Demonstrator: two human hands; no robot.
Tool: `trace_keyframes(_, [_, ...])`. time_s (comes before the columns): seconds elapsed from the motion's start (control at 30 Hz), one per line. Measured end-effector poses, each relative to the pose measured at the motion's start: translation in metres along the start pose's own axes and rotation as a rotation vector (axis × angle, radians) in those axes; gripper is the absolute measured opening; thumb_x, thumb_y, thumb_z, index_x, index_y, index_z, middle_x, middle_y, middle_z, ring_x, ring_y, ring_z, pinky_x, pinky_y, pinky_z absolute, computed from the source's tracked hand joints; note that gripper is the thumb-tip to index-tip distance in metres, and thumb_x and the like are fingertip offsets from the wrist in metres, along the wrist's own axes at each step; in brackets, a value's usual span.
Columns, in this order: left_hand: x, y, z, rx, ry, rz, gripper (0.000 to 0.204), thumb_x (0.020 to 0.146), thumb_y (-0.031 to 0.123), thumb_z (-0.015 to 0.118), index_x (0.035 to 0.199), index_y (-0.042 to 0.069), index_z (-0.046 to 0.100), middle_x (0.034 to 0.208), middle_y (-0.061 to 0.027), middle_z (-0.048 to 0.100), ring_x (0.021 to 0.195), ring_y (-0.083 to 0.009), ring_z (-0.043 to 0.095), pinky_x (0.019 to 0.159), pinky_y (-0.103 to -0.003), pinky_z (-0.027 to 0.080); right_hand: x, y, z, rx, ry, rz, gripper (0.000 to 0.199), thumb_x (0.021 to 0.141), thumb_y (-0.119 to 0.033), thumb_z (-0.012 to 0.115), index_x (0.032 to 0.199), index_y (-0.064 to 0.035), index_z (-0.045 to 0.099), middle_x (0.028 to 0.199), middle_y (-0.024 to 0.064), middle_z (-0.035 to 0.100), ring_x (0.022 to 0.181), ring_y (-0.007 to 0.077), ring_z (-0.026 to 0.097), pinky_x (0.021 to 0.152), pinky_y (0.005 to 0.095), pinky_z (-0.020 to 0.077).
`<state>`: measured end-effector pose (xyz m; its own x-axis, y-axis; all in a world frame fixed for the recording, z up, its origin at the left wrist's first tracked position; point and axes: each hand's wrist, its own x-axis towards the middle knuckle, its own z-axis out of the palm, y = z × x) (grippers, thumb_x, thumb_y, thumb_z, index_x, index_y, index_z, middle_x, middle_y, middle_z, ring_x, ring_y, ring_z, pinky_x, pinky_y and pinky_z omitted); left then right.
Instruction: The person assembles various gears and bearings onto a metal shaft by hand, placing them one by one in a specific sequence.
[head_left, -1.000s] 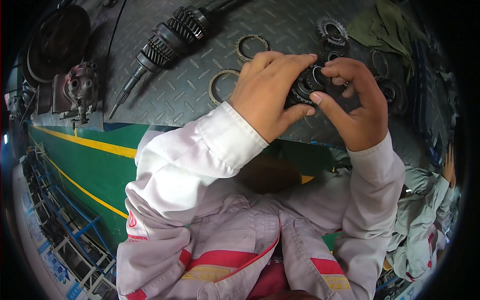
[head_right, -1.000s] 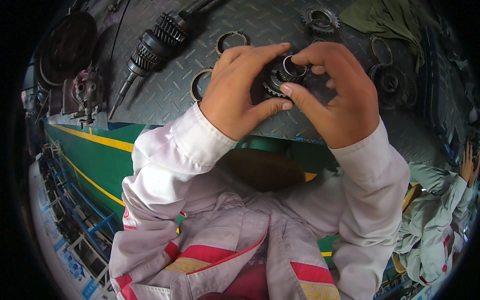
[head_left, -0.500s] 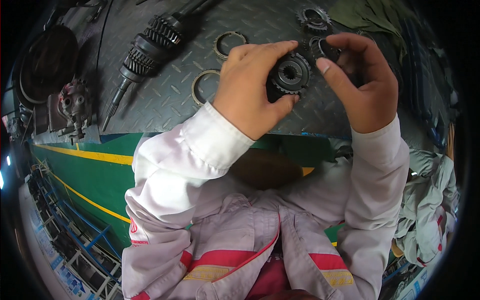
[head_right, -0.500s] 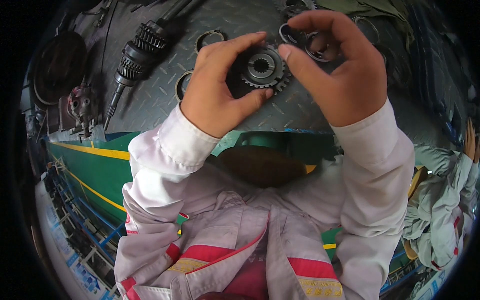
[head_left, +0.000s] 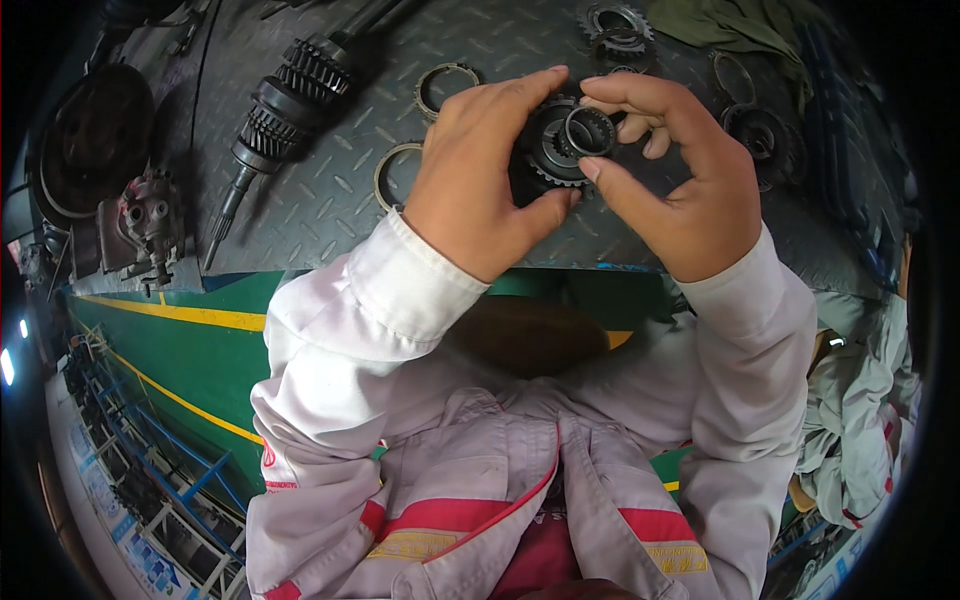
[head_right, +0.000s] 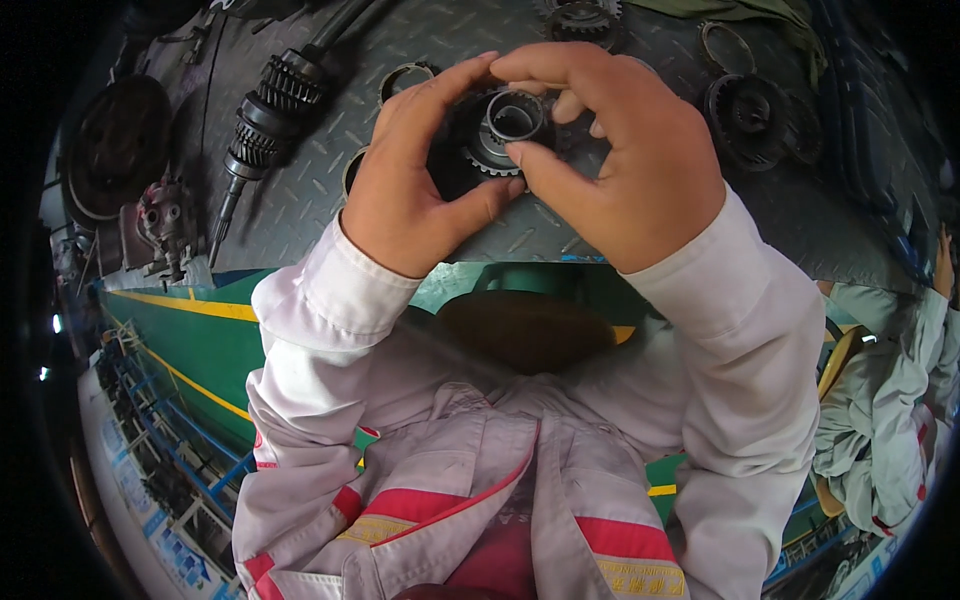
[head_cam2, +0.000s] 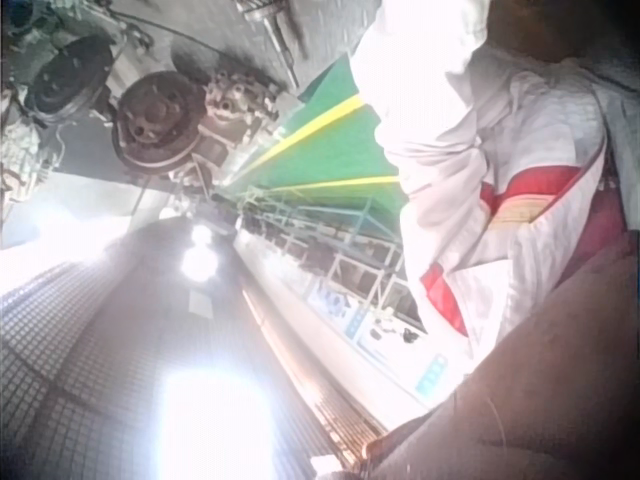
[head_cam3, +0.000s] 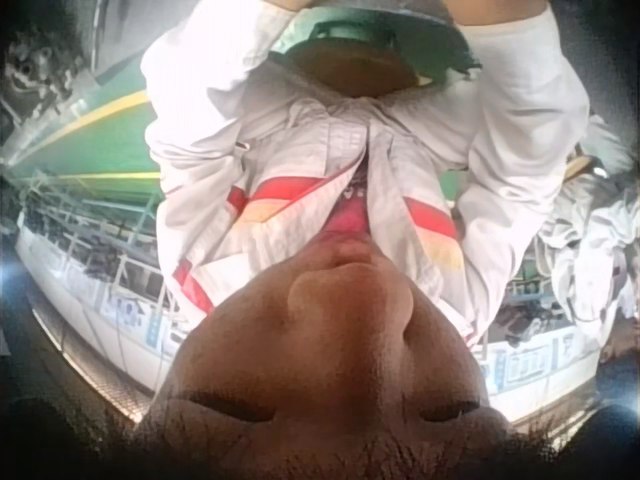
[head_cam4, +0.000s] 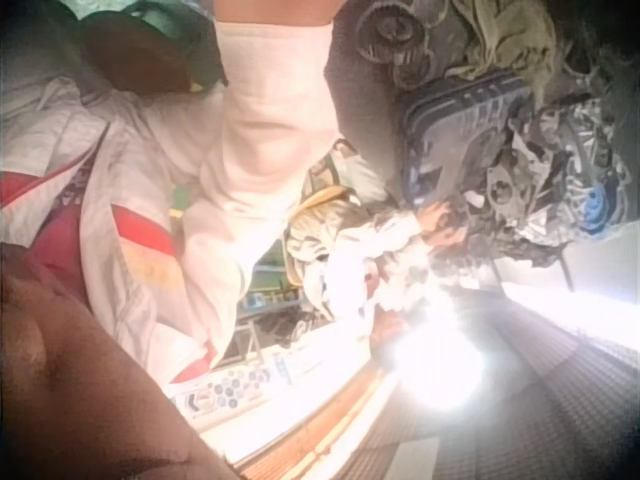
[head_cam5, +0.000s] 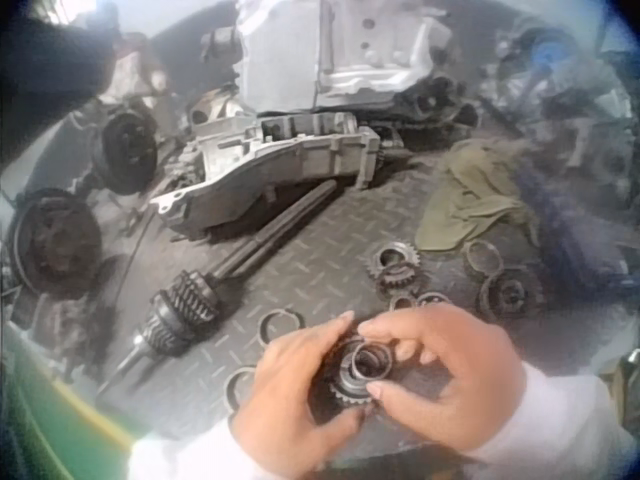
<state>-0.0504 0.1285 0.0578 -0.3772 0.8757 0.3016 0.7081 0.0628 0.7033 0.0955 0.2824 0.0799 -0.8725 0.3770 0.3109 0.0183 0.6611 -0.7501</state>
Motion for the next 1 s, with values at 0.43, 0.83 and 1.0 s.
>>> trace_keyframes(0.43, [-0.0021,-0.0004,-0.0026,0.019,0.011,0.016,0.074,0.070,0.014,0.088,0.138,0.007,0.058,0.126,-0.0138,0.064,0.120,-0.0341,0.057,0.103,-0.041,0.046,0.0030,-0.0018,0.0040,-0.088,-0.049,-0.077,0.056,0.080,-0.003,0.078,0.134,-0.0109,0.063,0.117,0.0029,0.071,0.093,0.0130,0.061,0.081,0.0264,0.0455])
trace_keyframes(0.83, [0.0011,-0.0060,-0.0030,0.053,0.016,0.083,0.065,0.070,0.017,0.087,0.130,0.007,0.065,0.125,-0.0104,0.068,0.119,-0.0340,0.059,0.105,-0.044,0.044,0.0026,-0.0014,0.0026,-0.108,-0.049,-0.082,0.056,0.080,-0.006,0.079,0.133,-0.0113,0.064,0.116,0.0038,0.071,0.095,0.0155,0.062,0.081,0.0282,0.0466])
trace_keyframes(1.0, [0.0014,-0.0058,-0.0030,0.046,0.034,0.089,0.063,0.069,0.014,0.086,0.128,0.006,0.066,0.123,-0.0111,0.069,0.117,-0.0343,0.060,0.103,-0.044,0.046,0.0030,-0.0027,0.0033,-0.107,-0.055,-0.073,0.056,0.080,-0.008,0.079,0.133,-0.0118,0.064,0.115,0.0037,0.071,0.096,0.0160,0.063,0.082,0.0287,0.0469])
